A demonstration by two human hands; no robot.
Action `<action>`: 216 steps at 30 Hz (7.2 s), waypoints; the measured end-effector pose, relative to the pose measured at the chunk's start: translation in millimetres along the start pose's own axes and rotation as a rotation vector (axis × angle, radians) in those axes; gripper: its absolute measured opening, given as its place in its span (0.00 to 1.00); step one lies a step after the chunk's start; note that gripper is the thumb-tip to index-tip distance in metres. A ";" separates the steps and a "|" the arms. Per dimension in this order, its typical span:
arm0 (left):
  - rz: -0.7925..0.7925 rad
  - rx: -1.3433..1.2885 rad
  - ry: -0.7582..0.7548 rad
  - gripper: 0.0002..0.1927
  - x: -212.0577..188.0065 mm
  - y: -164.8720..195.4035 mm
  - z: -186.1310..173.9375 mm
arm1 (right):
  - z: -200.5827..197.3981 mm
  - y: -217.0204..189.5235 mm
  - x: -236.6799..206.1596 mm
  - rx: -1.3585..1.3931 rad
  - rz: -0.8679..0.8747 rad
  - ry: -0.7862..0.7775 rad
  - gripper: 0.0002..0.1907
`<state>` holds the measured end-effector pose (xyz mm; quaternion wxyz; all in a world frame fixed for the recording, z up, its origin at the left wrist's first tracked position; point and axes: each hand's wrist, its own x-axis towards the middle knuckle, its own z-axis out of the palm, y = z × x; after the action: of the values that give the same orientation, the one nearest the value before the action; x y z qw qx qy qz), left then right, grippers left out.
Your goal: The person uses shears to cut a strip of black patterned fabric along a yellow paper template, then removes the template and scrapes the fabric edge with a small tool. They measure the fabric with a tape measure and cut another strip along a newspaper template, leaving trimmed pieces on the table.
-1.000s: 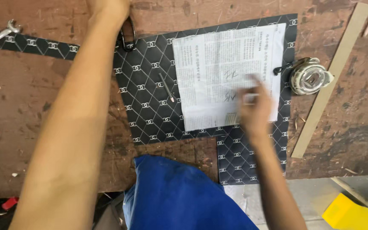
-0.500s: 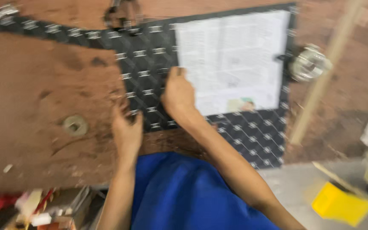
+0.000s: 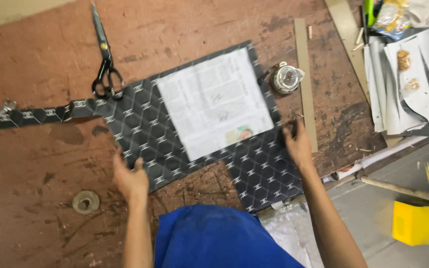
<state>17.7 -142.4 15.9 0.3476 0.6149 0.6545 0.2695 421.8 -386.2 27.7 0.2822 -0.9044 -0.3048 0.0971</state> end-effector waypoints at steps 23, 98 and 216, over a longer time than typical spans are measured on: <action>0.532 0.511 -0.381 0.46 -77.8 2.8 4.3 | -40.4 37.4 -103.9 -0.106 0.486 -0.360 0.22; 0.229 0.118 -0.174 0.20 19.9 -50.5 -83.1 | 129.7 -151.2 -96.0 0.456 0.144 -0.241 0.09; 0.219 0.498 0.062 0.32 164.3 -81.0 -185.4 | 171.6 -296.1 -117.9 0.019 -0.208 -0.529 0.41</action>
<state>-178.5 26.5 46.1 0.1342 0.7400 0.6405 0.1552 121.4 -186.4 55.8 0.2099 -0.8089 -0.4582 0.3028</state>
